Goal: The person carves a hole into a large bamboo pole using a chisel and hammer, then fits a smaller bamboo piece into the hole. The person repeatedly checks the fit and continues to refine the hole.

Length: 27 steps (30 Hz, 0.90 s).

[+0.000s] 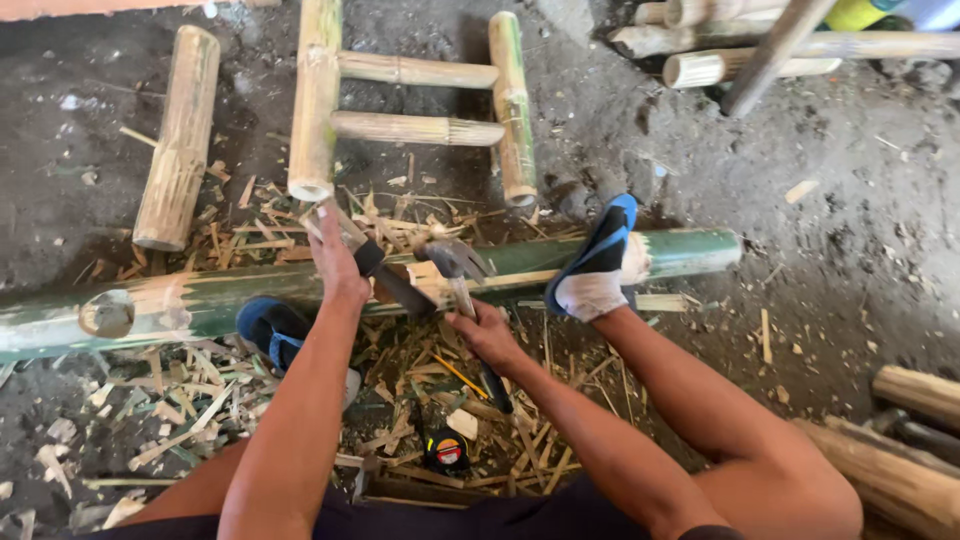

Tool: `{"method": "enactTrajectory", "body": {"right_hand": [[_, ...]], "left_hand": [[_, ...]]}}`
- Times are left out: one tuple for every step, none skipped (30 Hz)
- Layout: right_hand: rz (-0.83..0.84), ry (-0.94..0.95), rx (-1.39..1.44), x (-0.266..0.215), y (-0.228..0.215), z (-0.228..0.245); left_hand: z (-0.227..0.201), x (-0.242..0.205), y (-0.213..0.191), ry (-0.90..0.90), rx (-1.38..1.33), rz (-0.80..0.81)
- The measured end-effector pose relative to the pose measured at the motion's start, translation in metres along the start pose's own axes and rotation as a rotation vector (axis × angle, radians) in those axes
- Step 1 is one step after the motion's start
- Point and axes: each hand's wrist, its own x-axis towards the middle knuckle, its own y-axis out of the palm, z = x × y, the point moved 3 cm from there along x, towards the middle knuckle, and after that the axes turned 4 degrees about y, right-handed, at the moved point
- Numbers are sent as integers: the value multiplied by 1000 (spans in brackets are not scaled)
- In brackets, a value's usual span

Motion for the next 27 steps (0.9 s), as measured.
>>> {"method": "enactTrajectory", "body": {"right_hand": [[9,14,4,7,1,-5],[19,28,9,13,2,-11],[41,42,14,16,4,-20],[18,56,55,19,3,-29],[18,73,92,25,8,-37],[17,92,128,29,14,-44],[58,74,159,36,20,-47],[99,57,190,43,29,-49],[111,77,210,47,34,-50],[123,98,229,51,38,-48],[122,113,251,55,40,-44],[139,97,212,59,42,-38],[147,83,177,59,45,-33],[156,69,142,61,50,-26],[154,74,102,62,55,-21],[153,78,61,63,58,-16],[163,80,21,65,64,-9],[166,95,31,67,68,-3],[169,109,39,69,70,3],[172,124,47,71,72,7],[178,113,40,70,72,11],[184,101,33,71,71,12],[176,95,29,67,66,10],[178,103,20,64,62,6],[169,111,10,66,62,1],[161,119,1,67,62,-5],[163,148,34,68,61,-12]], "left_hand": [[7,15,-16,11,44,-49],[17,27,-27,-55,-27,8],[27,37,-36,-109,-96,58],[34,44,-43,-162,-165,109],[30,46,-55,-52,82,209],[27,44,-59,48,338,301],[18,41,-63,151,500,358],[10,35,-64,160,474,383],[4,26,-59,147,374,392],[-4,17,-51,142,292,393],[-14,12,-41,150,252,390],[-23,6,-29,169,239,380],[-33,-1,-22,175,240,362],[-45,-4,-15,212,221,354],[-55,-8,-10,247,203,342],[-62,-10,-6,283,185,330],[-69,-12,-3,301,202,317],[-75,-12,-1,318,219,303],[-80,-11,-1,335,235,290],[-84,-11,-1,335,214,303],[-85,-11,-1,329,191,322],[-85,-10,-3,322,168,342],[-80,-10,-3,298,197,339],[-77,-9,-6,273,226,335],[-73,-6,-10,242,252,340],[-69,-4,-15,237,245,327],[-62,0,-17,231,238,322]]}}
